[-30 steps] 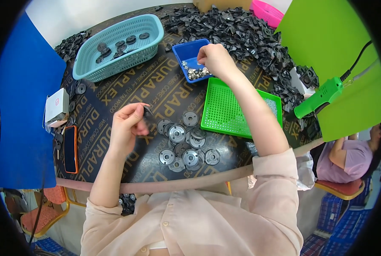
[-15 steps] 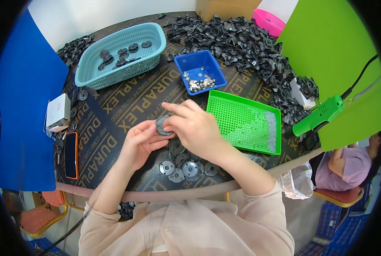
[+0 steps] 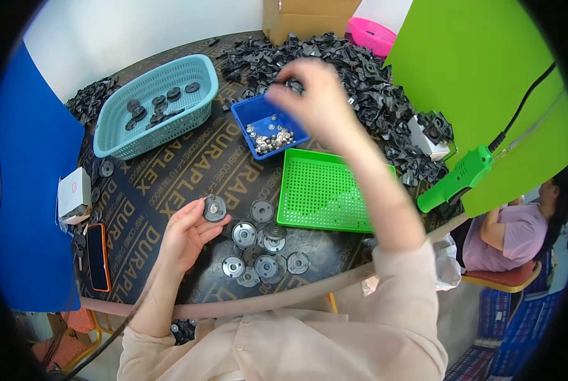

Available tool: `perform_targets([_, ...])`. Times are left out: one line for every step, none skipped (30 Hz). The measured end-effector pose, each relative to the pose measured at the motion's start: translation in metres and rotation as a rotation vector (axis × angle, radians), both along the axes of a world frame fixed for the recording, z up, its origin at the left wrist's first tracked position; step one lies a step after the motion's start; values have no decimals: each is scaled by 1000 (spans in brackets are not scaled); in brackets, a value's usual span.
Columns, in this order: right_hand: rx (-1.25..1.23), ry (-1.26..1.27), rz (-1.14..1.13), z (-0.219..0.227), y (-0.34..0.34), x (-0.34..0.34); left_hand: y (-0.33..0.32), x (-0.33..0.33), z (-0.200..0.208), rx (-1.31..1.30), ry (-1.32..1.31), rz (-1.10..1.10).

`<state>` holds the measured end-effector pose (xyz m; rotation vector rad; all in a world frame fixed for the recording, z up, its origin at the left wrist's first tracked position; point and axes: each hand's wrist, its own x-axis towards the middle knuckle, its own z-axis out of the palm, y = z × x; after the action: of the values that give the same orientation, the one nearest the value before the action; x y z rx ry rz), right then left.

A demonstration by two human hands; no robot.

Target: Assembling small mechanical components at a factory workbench using an electric screwdriver.

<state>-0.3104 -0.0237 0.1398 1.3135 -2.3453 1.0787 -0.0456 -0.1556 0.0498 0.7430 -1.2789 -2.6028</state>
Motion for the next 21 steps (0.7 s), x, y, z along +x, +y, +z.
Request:
perform_targets([21, 300, -133, 10, 9, -59, 4, -7, 2, 8, 23, -27])
perform_targets([92, 313, -276, 23, 12, -102, 5, -9, 1, 31, 32, -34])
perform_targets([169, 287, -398, 25, 10, -154, 5, -7, 2, 48, 33, -28])
perform_targets([280, 227, -525, 25, 2, -183, 2, -5, 2, 58, 12, -6])
perform_targets([368, 187, -601, 23, -6, -206, -1, -3, 1, 57, 19, 6])
perform_targets([424, 111, -603, 17, -9, -232, -4, -2, -2, 69, 8, 12])
perform_targets([481, 34, -599, 10, -17, -249, -8, 0, -5, 81, -6, 24])
perform_targets([494, 38, -619, -1, -21, -263, -10, 1, -6, 77, 1, 25])
perform_targets([503, 35, -627, -11, -31, -267, -14, 3, -7, 71, 3, 50])
perform_targets([553, -34, -651, -12, -39, -270, -17, 5, -8, 75, -16, 59])
perform_targets([583, -46, -658, -17, -42, -270, -19, 4, -10, 80, -36, 66])
perform_targets([598, -47, -601, -24, -34, -294, -19, 0, -10, 100, -41, 77])
perform_targets([614, -48, -542, -32, -27, -320, -20, -2, -11, 102, -33, 74])
perform_targets([608, -50, -530, -37, -34, -324, -22, -1, -12, 105, -37, 90])
perform_targets([601, -84, -487, -43, -35, -322, -22, 2, -12, 113, -46, 102])
perform_targets([594, -118, -448, -47, -35, -321, -24, 3, -12, 115, -35, 105])
perform_targets([596, -126, -446, -49, -37, -319, -25, 2, -12, 114, -43, 105])
perform_targets([582, -111, -428, -49, -38, -312, -24, 2, -13, 119, -30, 106])
perform_targets([567, -96, -411, -49, -39, -304, -24, 2, -13, 123, -16, 105])
perform_targets([550, -107, -451, -51, -36, -292, -22, 3, -12, 125, -20, 91])
perform_targets([552, -108, -460, -53, -31, -288, -20, 1, -11, 128, -20, 82])
